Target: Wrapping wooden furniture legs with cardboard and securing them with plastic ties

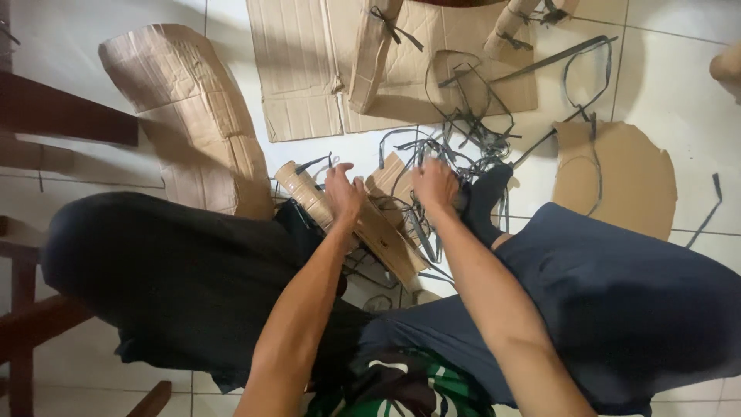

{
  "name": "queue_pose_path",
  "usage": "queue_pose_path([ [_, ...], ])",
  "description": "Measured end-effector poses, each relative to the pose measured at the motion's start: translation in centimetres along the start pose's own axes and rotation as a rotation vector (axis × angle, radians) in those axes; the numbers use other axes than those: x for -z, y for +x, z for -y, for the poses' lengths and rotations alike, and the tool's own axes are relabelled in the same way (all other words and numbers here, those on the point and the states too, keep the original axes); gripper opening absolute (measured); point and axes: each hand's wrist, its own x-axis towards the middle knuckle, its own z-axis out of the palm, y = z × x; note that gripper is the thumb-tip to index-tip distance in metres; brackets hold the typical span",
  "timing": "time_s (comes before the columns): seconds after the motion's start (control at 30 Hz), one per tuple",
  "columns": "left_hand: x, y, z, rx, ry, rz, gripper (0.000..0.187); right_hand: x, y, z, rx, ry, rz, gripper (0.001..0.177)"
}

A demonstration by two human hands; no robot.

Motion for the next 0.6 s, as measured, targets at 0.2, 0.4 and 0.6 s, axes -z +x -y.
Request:
queue_pose_path([
  [0.2,1.6,-0.3,-1.6,0.019,-0.08,-0.005,0.033,-5.2,0.5,-2.8,-0.034,-0.003,0.163,0.025],
  [0.4,0.1,0.1,-0.2,0.088,-0.179,0.003,0.031,-1.2,1.5,0.9,-0.198,0.695,0.132,0.019],
  [0.6,0.2,0.7,-1.6,0.111,-0.353,-0.003,0.028,7.2,3.5,3.1,-0.213,1.273,0.486,0.004],
])
